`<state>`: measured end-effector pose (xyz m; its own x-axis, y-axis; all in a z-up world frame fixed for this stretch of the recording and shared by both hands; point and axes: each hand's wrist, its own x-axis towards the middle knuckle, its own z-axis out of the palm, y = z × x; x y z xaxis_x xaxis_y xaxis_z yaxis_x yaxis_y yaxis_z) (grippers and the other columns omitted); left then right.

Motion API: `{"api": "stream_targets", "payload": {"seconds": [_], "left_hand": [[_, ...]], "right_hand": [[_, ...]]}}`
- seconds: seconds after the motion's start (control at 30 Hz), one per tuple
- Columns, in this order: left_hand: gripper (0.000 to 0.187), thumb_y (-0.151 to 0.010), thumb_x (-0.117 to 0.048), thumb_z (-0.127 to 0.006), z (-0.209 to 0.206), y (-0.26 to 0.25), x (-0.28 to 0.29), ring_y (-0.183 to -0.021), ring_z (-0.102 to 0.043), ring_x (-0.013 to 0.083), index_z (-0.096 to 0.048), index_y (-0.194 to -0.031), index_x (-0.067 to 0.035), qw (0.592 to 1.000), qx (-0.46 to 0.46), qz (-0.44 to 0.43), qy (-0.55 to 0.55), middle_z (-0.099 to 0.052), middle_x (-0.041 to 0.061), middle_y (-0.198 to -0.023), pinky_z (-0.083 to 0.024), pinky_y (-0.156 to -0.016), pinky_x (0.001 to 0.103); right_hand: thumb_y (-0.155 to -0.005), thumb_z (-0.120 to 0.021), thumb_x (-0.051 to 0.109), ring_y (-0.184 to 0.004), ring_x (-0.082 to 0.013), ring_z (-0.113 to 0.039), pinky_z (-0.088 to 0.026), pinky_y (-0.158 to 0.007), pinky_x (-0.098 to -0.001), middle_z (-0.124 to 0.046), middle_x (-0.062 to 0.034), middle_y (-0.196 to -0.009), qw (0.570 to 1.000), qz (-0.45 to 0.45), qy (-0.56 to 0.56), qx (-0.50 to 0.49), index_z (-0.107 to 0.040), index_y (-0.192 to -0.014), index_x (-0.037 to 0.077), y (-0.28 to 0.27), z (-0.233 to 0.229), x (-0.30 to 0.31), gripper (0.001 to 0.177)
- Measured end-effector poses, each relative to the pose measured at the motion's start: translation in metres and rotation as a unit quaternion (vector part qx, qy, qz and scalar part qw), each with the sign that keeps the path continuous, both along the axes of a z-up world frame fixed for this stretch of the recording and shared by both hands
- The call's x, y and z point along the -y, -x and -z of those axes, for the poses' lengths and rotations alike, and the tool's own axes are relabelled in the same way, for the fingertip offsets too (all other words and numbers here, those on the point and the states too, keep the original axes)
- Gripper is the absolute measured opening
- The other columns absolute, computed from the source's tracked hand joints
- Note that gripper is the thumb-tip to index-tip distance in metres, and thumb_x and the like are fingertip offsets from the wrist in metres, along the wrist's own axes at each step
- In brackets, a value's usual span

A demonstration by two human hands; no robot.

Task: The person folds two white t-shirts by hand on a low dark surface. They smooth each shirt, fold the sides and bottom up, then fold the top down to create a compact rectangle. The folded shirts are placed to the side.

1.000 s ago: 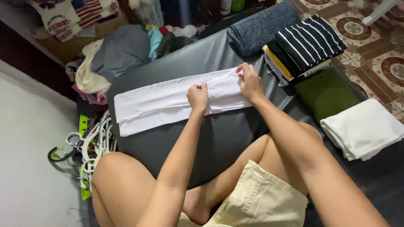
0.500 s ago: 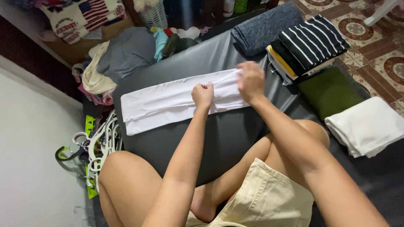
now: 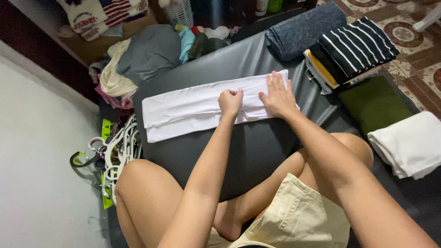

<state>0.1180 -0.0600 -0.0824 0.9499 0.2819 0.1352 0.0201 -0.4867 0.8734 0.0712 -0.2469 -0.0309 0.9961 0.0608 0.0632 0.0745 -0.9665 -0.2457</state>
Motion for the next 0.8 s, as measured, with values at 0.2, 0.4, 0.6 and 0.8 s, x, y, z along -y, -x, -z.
{"api": "stream_targets", "payload": {"seconds": [0.2,0.4,0.6,0.8], "left_hand": [[0.025,-0.089,-0.023,-0.069,-0.058,0.025,-0.058,-0.071,-0.075,0.0378,-0.057,-0.097,-0.003,0.988,-0.106,0.032,0.106,-0.072,0.019,-0.077,-0.059,-0.069,0.047],[0.020,-0.098,-0.016,-0.062,-0.035,0.027,-0.123,-0.116,-0.066,0.0343,-0.065,-0.115,-0.008,0.952,0.212,0.089,-0.201,-0.071,0.014,-0.121,-0.051,-0.099,0.045],[0.063,-0.099,-0.049,-0.050,-0.030,0.030,-0.145,-0.155,-0.023,0.0296,-0.038,-0.158,-0.029,0.890,0.108,0.155,-0.416,-0.029,0.007,-0.167,-0.017,-0.121,0.059],[0.075,-0.097,-0.064,-0.048,-0.060,0.042,-0.213,-0.157,-0.013,0.0315,-0.026,-0.163,-0.034,0.918,-0.001,0.089,-0.387,-0.017,0.007,-0.171,-0.013,-0.122,0.062]], "right_hand": [[-0.098,-0.034,0.063,-0.160,-0.0279,0.001,0.004,-0.121,-0.0638,-0.005,-0.0149,-0.172,0.998,0.048,0.035,-0.009,-0.010,-0.164,0.006,0.018,-0.015,-0.005,0.090],[-0.108,-0.031,0.057,-0.162,-0.0328,-0.006,0.000,-0.125,-0.0648,-0.011,-0.0191,-0.174,0.982,-0.084,-0.015,0.171,-0.018,-0.163,-0.002,-0.005,0.009,-0.024,0.082],[-0.097,-0.040,0.060,-0.158,-0.0344,-0.008,-0.002,-0.120,-0.0670,-0.020,-0.0140,-0.171,0.994,-0.051,-0.044,0.086,-0.027,-0.162,0.012,0.001,0.011,-0.061,0.081],[-0.094,-0.043,0.069,-0.153,-0.0401,-0.007,0.005,-0.112,-0.0740,-0.019,-0.0144,-0.168,0.996,-0.047,0.003,0.072,-0.030,-0.159,0.024,0.003,-0.008,-0.059,0.080]]}}
